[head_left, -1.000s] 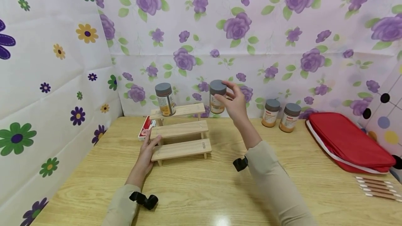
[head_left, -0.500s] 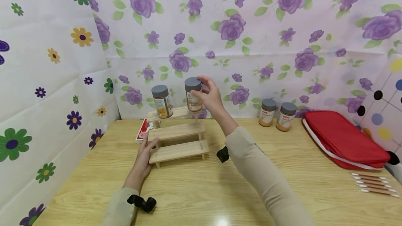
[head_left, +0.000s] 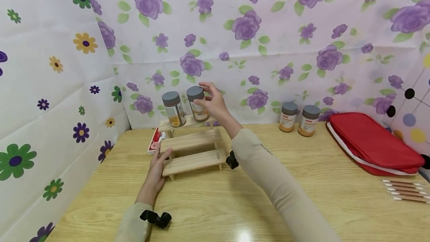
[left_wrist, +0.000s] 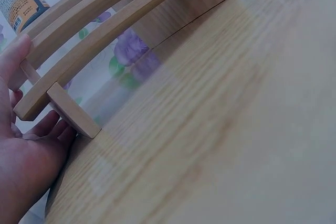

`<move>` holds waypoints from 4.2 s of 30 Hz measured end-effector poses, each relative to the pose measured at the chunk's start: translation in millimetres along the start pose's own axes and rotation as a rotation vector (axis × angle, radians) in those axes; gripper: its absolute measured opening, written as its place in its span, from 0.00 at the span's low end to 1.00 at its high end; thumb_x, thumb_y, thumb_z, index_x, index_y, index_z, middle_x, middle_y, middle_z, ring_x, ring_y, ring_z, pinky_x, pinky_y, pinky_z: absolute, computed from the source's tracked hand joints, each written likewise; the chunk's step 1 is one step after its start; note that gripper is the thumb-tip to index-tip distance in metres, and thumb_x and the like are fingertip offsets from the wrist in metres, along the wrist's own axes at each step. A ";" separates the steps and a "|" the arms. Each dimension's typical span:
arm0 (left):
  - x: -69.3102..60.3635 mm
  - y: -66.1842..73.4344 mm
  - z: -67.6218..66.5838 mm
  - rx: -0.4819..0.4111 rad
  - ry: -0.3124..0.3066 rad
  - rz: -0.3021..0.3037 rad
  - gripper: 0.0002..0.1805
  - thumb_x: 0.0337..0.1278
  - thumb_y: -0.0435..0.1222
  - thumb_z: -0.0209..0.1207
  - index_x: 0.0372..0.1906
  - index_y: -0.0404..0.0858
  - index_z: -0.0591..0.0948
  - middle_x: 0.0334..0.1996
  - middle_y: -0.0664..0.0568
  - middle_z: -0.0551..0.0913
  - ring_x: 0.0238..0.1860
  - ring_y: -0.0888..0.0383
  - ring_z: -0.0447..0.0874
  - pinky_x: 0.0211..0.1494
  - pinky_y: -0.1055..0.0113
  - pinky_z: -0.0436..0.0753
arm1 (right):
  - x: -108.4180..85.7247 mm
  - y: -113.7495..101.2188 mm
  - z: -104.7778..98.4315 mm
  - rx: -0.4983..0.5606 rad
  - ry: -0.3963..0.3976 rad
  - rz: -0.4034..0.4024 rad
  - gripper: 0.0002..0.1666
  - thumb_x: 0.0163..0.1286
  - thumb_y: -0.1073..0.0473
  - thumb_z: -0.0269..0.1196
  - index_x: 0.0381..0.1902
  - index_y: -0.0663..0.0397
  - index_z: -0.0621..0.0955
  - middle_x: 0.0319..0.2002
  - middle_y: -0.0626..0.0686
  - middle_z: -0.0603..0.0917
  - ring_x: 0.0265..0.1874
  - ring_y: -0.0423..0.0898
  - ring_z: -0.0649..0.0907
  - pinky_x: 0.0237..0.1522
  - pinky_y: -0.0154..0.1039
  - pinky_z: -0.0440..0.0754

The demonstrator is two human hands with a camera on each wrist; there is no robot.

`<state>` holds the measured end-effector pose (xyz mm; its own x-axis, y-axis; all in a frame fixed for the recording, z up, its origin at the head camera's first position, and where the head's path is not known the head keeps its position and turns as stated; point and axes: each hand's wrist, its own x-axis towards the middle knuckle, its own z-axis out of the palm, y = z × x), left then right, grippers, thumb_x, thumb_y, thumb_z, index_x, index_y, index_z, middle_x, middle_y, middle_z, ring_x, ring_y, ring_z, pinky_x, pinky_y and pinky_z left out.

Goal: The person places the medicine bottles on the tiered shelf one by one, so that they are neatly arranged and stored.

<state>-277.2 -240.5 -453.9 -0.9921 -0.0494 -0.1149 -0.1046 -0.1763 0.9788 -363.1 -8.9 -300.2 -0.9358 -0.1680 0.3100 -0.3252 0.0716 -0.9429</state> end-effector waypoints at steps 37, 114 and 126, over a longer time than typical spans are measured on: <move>0.0 2.0 -3.6 -0.003 0.014 0.016 0.44 0.68 0.48 0.54 0.78 0.60 0.40 0.79 0.48 0.38 0.76 0.40 0.48 0.76 0.44 0.56 | -11.5 -16.3 -15.9 -0.119 -0.031 -0.038 0.34 0.67 0.57 0.65 0.69 0.46 0.70 0.70 0.55 0.69 0.72 0.56 0.64 0.72 0.56 0.64; -2.4 2.7 2.8 -0.011 0.016 -0.007 0.45 0.68 0.48 0.54 0.78 0.60 0.38 0.79 0.50 0.33 0.78 0.42 0.43 0.78 0.46 0.52 | -110.4 80.0 -264.1 -0.185 0.681 0.231 0.33 0.69 0.53 0.62 0.71 0.46 0.69 0.71 0.50 0.67 0.61 0.43 0.65 0.60 0.34 0.66; -1.3 2.5 2.6 -0.023 0.019 -0.010 0.46 0.67 0.48 0.55 0.78 0.60 0.39 0.80 0.51 0.33 0.77 0.41 0.43 0.78 0.45 0.53 | -110.8 101.3 -273.3 -0.134 0.538 0.291 0.46 0.71 0.52 0.60 0.79 0.39 0.50 0.80 0.51 0.44 0.78 0.50 0.43 0.79 0.49 0.48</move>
<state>-276.3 -238.3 -450.9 -0.9895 -0.0662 -0.1284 -0.1129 -0.1997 0.9733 -329.6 285.7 -396.8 -0.9149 0.3928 0.0934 -0.0281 0.1690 -0.9852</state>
